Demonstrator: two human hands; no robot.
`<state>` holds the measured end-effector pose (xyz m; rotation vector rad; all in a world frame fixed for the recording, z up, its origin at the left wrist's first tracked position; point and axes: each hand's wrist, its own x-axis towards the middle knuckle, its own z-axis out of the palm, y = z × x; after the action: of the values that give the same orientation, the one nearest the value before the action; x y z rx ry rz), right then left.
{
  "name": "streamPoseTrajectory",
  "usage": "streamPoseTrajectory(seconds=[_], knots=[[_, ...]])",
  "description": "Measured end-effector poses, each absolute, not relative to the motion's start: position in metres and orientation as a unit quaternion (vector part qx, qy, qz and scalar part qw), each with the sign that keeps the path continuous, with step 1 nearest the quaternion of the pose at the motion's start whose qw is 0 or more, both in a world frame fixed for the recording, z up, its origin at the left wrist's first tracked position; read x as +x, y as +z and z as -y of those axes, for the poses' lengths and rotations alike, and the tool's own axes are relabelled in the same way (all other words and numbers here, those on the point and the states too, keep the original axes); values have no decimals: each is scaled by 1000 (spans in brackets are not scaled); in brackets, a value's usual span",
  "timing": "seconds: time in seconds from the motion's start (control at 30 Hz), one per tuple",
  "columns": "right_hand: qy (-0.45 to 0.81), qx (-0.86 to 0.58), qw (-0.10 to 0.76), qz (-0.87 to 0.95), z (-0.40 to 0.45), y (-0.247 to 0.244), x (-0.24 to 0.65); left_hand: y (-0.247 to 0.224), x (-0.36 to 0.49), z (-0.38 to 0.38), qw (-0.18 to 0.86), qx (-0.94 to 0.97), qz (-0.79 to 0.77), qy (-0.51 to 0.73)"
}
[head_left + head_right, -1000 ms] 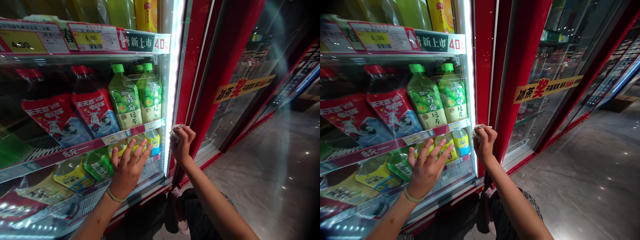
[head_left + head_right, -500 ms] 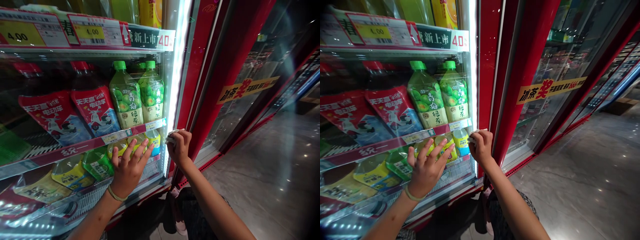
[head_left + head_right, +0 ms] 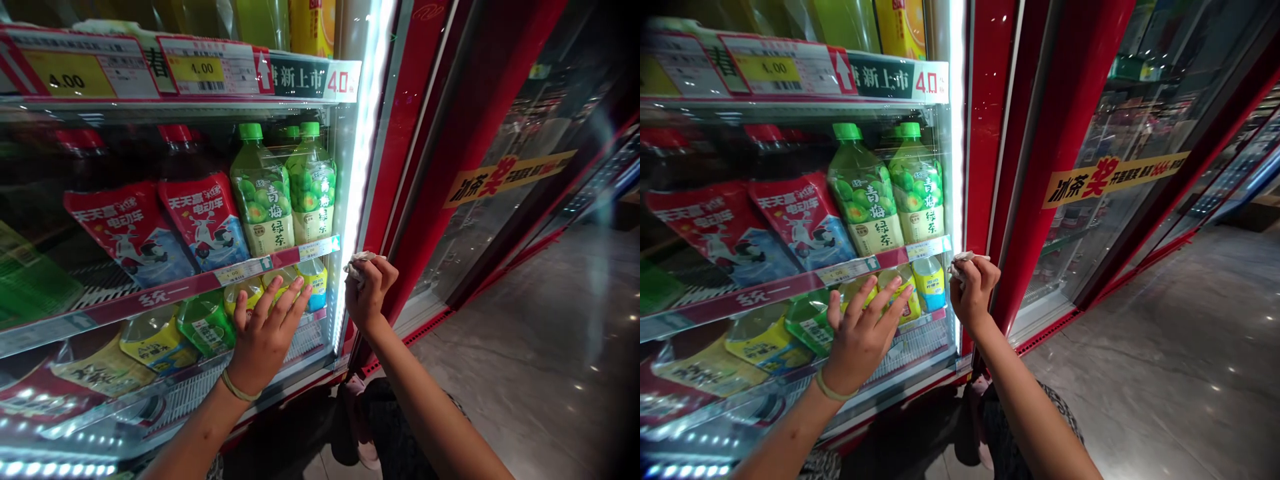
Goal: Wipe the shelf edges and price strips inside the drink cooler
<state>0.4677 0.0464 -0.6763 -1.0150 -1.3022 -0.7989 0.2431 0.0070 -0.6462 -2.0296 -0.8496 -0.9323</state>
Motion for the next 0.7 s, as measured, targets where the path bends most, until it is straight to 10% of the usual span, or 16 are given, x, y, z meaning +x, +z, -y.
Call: streamPoseTrajectory(seconds=[0.7], knots=[[-315,-399,565,650,-37,-700,455,-637,217,21,323,-762,424,-368]])
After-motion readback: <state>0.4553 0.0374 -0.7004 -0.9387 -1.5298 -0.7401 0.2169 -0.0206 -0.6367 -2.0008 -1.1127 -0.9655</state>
